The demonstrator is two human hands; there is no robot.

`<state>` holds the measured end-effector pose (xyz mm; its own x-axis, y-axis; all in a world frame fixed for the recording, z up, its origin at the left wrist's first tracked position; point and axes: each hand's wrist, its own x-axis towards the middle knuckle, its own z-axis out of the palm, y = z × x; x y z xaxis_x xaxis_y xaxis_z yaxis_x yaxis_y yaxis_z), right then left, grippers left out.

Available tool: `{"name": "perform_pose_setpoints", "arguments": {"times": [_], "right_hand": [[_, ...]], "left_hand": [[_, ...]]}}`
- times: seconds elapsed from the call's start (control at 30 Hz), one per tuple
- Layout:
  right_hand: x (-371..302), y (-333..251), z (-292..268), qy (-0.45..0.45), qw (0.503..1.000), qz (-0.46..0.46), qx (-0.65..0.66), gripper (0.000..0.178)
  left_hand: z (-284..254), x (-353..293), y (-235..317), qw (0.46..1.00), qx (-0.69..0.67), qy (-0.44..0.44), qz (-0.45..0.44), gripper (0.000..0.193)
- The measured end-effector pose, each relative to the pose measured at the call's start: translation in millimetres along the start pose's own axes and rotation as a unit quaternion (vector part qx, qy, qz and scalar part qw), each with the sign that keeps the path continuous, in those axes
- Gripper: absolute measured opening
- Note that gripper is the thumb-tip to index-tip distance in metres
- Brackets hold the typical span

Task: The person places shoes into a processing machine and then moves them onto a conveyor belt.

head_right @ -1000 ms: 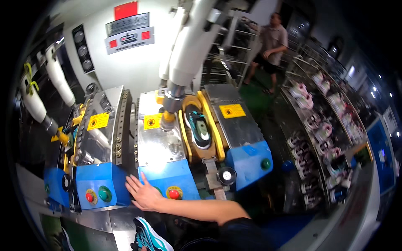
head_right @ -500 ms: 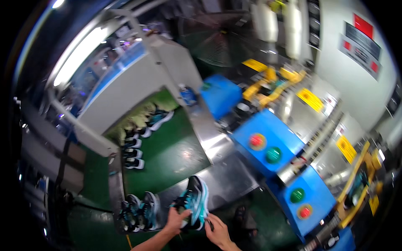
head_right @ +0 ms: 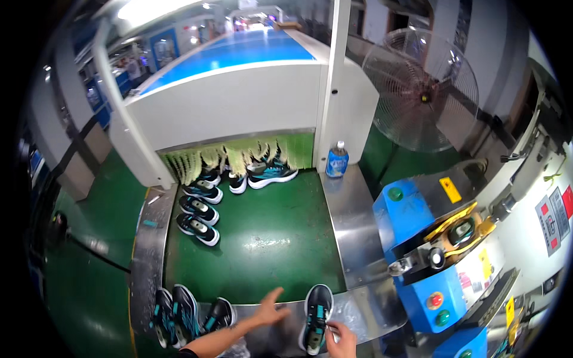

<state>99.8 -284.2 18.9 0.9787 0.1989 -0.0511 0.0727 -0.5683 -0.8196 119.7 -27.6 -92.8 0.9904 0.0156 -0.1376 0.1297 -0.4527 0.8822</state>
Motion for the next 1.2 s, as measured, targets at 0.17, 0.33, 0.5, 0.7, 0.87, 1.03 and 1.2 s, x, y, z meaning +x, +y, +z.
{"name": "perform_pose_setpoints", "arguments": {"times": [0.17,0.33,0.5,0.7,0.87,1.03,1.2], "right_hand": [[187,-80,55,-0.105,0.992,-0.061,-0.039,0.052],[451,-146,152,-0.234,0.835,-0.434,-0.245,0.073],[635,-162,181,-0.237,0.735,-0.295,-0.563,0.069],[538,-146,172,-0.060,0.767,-0.401,-0.496,0.047],[266,-149,90,-0.123,0.963,-0.053,-0.236,0.067],[99,-146,-21,-0.187,0.975,-0.015,-0.115,0.076],[74,-189,-75,-0.071,0.842,-0.491,-0.213,0.064]], "left_hand": [[-130,90,-94,0.949,0.267,0.062,0.158,0.047],[-196,90,-167,0.941,0.287,-0.004,0.180,0.056],[-217,117,-160,0.955,0.211,0.014,0.208,0.047],[-221,112,-149,0.943,0.230,0.065,0.233,0.044],[-184,109,-152,0.955,0.213,0.100,0.182,0.043],[-158,97,3,0.807,-0.382,-0.369,-0.258,0.085],[-159,34,158,0.772,-0.485,-0.329,-0.245,0.074]]}}
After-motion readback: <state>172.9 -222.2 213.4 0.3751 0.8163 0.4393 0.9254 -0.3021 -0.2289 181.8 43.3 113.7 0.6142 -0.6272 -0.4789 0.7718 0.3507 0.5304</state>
